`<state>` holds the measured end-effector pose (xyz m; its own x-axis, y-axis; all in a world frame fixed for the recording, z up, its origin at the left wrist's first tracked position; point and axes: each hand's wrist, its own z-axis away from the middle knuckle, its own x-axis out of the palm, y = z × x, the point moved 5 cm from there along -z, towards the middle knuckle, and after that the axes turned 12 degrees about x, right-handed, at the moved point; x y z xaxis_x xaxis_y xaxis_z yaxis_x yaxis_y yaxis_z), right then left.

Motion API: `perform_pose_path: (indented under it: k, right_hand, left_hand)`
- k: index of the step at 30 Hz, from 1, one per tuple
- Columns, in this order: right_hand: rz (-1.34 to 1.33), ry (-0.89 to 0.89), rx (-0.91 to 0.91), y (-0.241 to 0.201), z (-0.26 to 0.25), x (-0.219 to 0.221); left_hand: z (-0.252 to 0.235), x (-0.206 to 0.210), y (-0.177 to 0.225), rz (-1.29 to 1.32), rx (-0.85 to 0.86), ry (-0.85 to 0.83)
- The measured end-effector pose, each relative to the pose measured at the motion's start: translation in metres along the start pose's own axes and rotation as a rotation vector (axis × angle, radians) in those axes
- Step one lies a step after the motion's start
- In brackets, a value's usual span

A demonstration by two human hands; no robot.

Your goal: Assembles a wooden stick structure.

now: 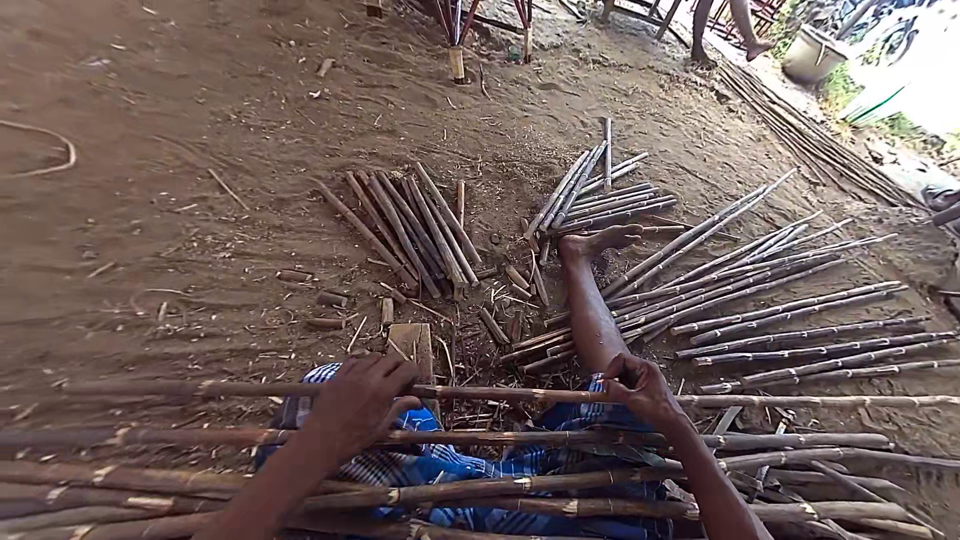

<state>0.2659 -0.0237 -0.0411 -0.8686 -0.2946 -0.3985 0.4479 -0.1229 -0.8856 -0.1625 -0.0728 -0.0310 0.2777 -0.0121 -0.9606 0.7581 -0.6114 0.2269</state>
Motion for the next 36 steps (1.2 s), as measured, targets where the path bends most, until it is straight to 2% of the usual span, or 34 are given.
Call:
perform_pose_path:
  k: [3,6,8,11,14,16,18,22,28,36]
  right_hand:
    - [0.002,-0.036,0.027,-0.007,0.0,0.013]
    - [0.125,-0.046,0.007,-0.018,0.001,0.033]
    - [0.158,-0.01,0.038,-0.016,0.0,0.027]
    - [0.117,0.052,0.124,-0.005,-0.001,0.009]
    - [0.059,0.002,0.04,-0.024,0.006,0.032]
    - [0.031,-0.099,-0.093,-0.039,0.016,0.062]
    - [0.057,-0.11,-0.232,-0.046,0.02,0.077]
    - [0.075,-0.084,-0.271,-0.04,0.021,0.075]
    - [0.158,-0.054,-0.29,-0.043,0.023,0.079]
    - [0.137,-0.084,-0.309,-0.049,0.018,0.082]
  left_hand:
    - [0.021,-0.004,-0.003,-0.037,0.0,0.133]
    - [0.02,0.008,-0.009,-0.001,-0.054,0.066]
    - [0.021,0.01,-0.024,0.041,-0.083,0.035]
    - [0.025,0.007,-0.033,0.164,-0.051,0.088]
    - [0.013,-0.001,0.0,0.11,0.062,0.104]
    - [0.0,-0.002,0.028,0.066,0.129,0.064]
    - [-0.008,-0.001,0.041,0.068,0.144,-0.014]
    - [-0.007,0.002,0.039,0.155,0.114,-0.15]
    - [-0.004,-0.006,0.038,0.158,0.186,-0.075]
    - [-0.009,-0.025,0.032,0.101,0.137,-0.085]
